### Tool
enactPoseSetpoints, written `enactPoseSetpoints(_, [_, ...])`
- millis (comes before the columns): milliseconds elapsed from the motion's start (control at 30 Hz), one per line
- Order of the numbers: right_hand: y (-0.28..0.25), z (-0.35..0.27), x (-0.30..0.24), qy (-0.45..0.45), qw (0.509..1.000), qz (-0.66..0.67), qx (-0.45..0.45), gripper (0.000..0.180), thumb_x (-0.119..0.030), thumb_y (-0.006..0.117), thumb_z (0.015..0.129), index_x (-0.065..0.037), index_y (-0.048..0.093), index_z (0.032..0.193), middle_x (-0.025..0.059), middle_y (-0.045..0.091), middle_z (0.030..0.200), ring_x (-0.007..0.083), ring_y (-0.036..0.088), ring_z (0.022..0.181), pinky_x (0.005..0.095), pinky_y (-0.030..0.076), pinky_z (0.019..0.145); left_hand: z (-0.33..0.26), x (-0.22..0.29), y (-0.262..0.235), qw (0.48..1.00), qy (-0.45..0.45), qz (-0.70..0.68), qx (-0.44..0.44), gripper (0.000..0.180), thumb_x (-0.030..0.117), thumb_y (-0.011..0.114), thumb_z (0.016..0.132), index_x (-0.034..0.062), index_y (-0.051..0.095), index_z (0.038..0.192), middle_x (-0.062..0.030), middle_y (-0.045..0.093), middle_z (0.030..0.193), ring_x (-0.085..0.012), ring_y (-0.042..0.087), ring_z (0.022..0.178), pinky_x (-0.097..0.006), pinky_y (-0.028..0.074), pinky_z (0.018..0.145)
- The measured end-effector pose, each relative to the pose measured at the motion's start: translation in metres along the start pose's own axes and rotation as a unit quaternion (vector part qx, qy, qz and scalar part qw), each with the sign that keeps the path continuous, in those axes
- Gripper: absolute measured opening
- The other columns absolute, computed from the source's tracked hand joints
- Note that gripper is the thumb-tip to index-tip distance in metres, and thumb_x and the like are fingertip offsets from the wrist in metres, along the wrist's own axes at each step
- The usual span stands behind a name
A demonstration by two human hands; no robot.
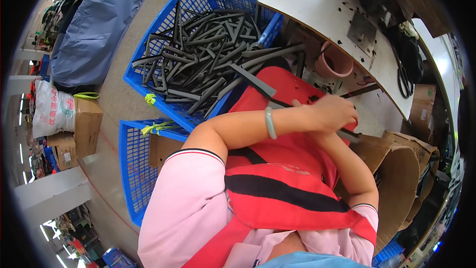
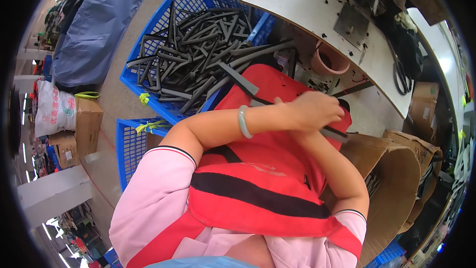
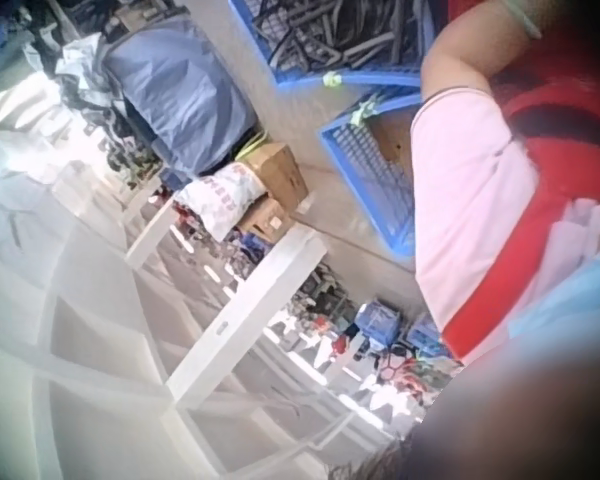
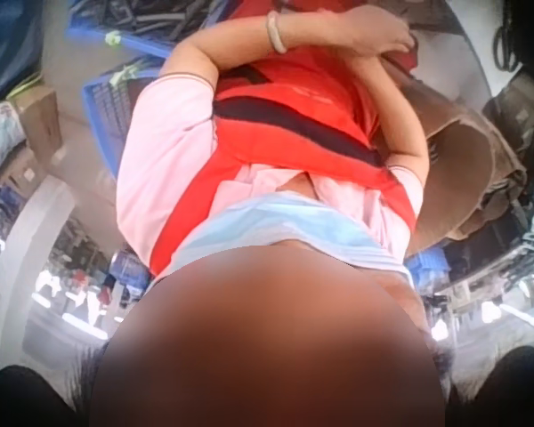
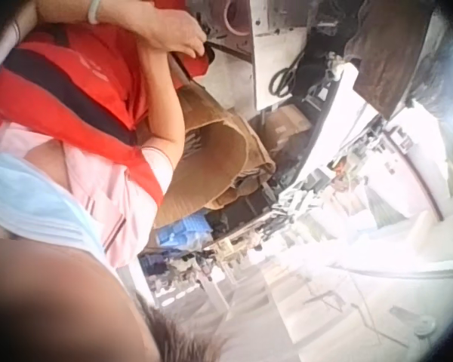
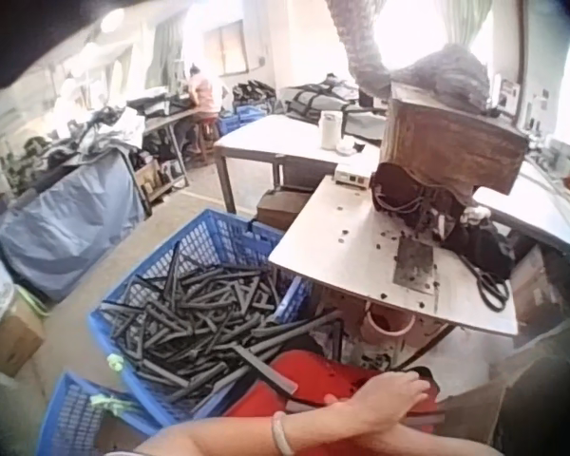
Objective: Feeding foam tubes into an industrial machine and trimming them with scissors.
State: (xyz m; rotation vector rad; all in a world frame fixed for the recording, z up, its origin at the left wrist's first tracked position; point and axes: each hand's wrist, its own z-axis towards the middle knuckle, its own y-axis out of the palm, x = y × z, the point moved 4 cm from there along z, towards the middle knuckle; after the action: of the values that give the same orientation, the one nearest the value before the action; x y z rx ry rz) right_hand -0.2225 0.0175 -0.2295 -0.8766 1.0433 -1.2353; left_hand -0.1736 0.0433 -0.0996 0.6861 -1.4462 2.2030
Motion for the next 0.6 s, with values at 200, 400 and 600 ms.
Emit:
enactPoseSetpoints(200, [-0.213,0.054,0.009,-0.004,0.932,0.115,-0.343,0.025,-0.014,0.069,0.070,-0.008,0.061,0.094,0.0169,0.064,0.078,0.0385,0.062,0.076,0.0464,0.048,0.065,-0.081,-0.019,-0.068,0.949,-0.162,-0.251,-0.100,0.032,0.032,0.052,0.097,0.0037,0.067,0.100,-0.0140,0.064,0.078,-0.0302,0.064,0.081,-0.039,0.049,0.075])
enactPoseSetpoints(400, [-0.326,0.060,-0.003,-0.058,0.959,0.155,-0.230,0.024,-0.013,0.072,0.060,-0.007,0.060,0.079,0.0093,0.060,0.072,0.0320,0.061,0.070,0.0414,0.044,0.062,-0.029,0.076,-0.151,0.879,0.042,-0.438,-0.185,0.024,0.020,0.063,0.092,-0.0002,0.064,0.105,-0.0108,0.064,0.095,-0.0228,0.061,0.090,-0.033,0.048,0.081])
enactPoseSetpoints(600, [-0.259,0.077,0.057,0.012,0.981,0.087,-0.172,0.026,-0.008,0.066,0.068,-0.003,0.056,0.092,0.0170,0.062,0.084,0.0380,0.059,0.084,0.0445,0.046,0.069,-0.013,-0.015,-0.127,0.873,-0.209,-0.418,-0.140,0.021,0.015,0.060,0.093,-0.0011,0.069,0.103,-0.0045,0.067,0.082,-0.0081,0.060,0.069,-0.024,0.050,0.066])
